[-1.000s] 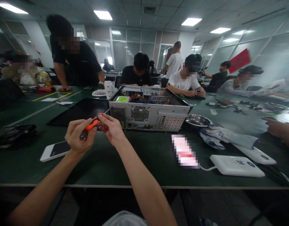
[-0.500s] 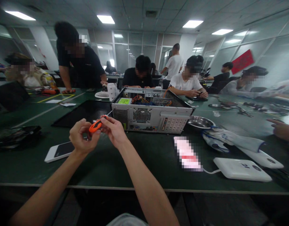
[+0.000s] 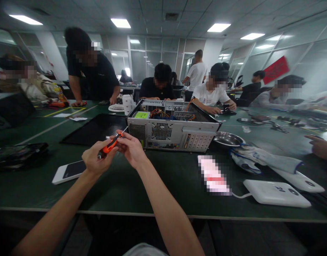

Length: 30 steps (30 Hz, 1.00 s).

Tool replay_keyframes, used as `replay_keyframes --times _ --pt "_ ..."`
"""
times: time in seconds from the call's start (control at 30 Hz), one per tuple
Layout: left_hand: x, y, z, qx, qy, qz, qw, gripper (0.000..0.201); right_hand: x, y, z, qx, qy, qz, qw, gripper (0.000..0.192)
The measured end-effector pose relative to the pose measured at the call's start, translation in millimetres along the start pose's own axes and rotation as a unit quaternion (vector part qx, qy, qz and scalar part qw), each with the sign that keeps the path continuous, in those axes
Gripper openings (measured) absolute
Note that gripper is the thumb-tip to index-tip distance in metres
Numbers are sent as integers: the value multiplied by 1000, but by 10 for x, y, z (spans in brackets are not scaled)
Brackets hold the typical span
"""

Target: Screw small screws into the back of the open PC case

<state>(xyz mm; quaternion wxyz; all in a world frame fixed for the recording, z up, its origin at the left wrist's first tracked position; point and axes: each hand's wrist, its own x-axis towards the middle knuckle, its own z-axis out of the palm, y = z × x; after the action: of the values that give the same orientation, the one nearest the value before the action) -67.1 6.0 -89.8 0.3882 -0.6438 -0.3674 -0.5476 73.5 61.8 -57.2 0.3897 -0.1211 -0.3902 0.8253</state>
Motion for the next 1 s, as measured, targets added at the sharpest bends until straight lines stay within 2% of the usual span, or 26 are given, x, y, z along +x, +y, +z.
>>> replay_keyframes --times 0.13,0.3,0.4,0.5,0.6,0.7,0.8,0.9,1.0 --pt "-11 -12 -16 -23 -6 8 1000 48 21 10 -4 5 19 -9 1000 29" --pt "-7 2 -29 20 -37 13 999 36 29 16 -14 5 29 -24 999 30" --pt "13 12 -17 22 -17 22 999 33 16 20 -15 0 29 -23 999 26" --pt "20 1 -1 26 9 33 999 30 -8 8 -13 5 0 4 1000 21" --pt "7 -12 9 20 17 27 999 27 -24 -15 -13 2 -29 23 999 28" --pt "-2 2 7 -5 3 -3 1000 36 -23 -26 -12 -4 -23 9 1000 30" --pt "10 37 -9 -16 -23 -5 1000 48 -12 -20 -11 7 -12 -6 1000 29" --pt "25 56 -25 -10 -38 11 999 43 5 -4 -17 12 -6 -16 1000 31" --pt "23 52 -24 -3 -22 17 1000 45 27 22 -21 9 5 -19 1000 34"
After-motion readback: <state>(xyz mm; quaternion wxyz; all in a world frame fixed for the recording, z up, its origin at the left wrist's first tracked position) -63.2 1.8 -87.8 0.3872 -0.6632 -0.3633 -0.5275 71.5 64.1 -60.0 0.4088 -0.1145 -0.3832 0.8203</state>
